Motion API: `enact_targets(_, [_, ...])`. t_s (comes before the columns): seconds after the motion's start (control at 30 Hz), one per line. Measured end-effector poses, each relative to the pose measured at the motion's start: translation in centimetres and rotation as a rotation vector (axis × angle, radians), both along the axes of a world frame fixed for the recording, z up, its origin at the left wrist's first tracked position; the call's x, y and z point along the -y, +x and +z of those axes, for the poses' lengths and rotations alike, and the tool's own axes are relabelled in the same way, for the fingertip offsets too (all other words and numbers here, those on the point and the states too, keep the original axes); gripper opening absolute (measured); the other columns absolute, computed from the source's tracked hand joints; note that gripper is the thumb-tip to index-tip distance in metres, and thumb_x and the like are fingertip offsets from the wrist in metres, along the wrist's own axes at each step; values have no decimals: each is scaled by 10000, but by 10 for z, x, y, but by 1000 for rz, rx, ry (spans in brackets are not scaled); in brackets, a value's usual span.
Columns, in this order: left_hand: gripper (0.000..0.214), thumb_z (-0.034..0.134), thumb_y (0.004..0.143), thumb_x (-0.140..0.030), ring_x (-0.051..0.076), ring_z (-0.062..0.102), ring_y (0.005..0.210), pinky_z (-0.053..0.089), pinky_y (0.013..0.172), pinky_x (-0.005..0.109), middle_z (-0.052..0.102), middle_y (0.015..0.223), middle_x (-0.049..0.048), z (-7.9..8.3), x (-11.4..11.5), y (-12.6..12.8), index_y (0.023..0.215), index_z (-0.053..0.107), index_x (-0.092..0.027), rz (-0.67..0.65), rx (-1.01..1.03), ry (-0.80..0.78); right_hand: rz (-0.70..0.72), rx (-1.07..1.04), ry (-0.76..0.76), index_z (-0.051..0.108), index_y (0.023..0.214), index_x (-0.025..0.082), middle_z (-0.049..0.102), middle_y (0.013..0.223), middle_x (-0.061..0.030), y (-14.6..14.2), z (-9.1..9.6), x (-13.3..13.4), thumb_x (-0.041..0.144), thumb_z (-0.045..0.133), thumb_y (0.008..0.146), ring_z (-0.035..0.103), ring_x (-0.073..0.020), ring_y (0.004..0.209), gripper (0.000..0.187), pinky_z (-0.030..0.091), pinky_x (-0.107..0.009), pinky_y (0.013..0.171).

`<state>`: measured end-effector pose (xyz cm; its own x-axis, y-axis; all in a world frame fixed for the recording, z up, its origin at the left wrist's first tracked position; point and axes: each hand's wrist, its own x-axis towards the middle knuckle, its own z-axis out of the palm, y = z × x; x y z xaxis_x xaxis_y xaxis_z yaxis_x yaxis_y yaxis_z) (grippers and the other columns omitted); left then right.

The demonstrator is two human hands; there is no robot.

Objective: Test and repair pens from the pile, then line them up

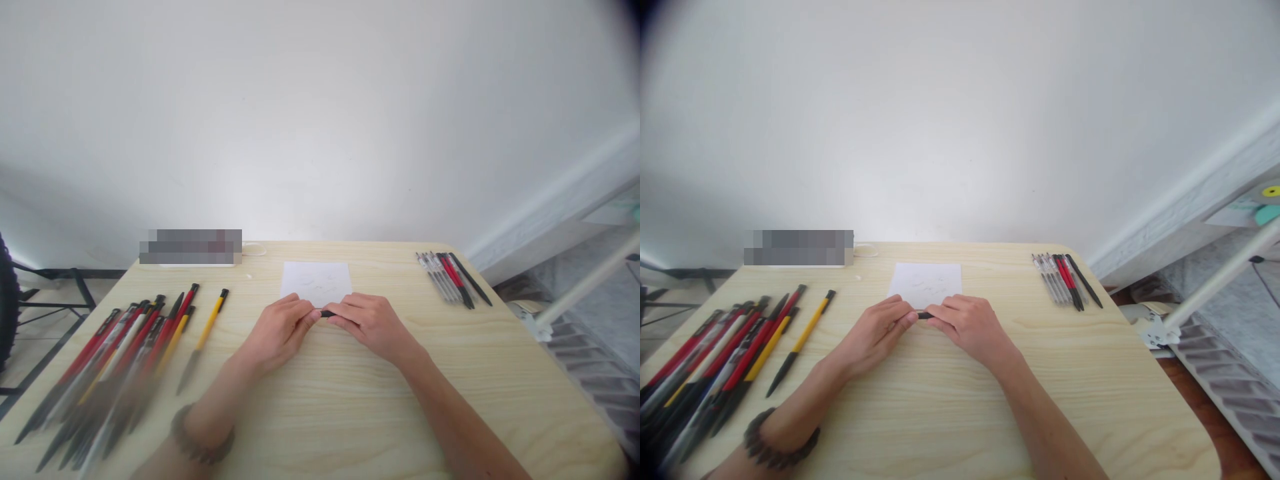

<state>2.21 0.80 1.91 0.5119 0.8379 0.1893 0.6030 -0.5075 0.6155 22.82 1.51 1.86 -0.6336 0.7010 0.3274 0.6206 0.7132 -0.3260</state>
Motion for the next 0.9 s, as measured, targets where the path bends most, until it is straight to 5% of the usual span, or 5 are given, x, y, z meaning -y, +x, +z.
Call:
enact_targets(0.2, [446, 290, 924, -358, 126, 491, 592, 373, 598, 250, 485, 570, -8, -2, 2, 2, 559, 477, -183, 113, 46, -116, 3, -13, 72, 643, 1030, 231, 660, 789, -43, -3, -4, -3, 342, 427, 906, 559, -150, 717, 272, 397, -279, 675])
enact_targets(0.37, [227, 411, 884, -378, 145, 518, 683, 402, 632, 258, 565, 739, 8, -4, 1, 2, 863, 546, -198, 98, 30, 2, -28, -70, -1, 634, 1029, 217, 658, 823, -51, -1, -4, -2, 328, 413, 911, 575, -149, 745, 273, 418, -275, 687])
enact_targets(0.6, [229, 349, 920, -286, 167, 499, 743, 386, 668, 276, 579, 773, 36, -2, -2, -3, 898, 554, -188, -49, -94, 179, -3, -57, -20, 634, 1043, 206, 652, 801, -50, 1, -2, -2, 344, 407, 914, 564, -150, 733, 295, 421, -272, 669])
enact_targets(0.9, [357, 297, 934, -307, 157, 458, 643, 339, 602, 277, 488, 580, 4, -2, 0, -3, 634, 449, -188, -69, -231, 143, 19, 23, 38, 639, 1060, 194, 672, 849, -40, 2, -2, -4, 344, 423, 910, 562, -169, 781, 302, 399, -317, 713])
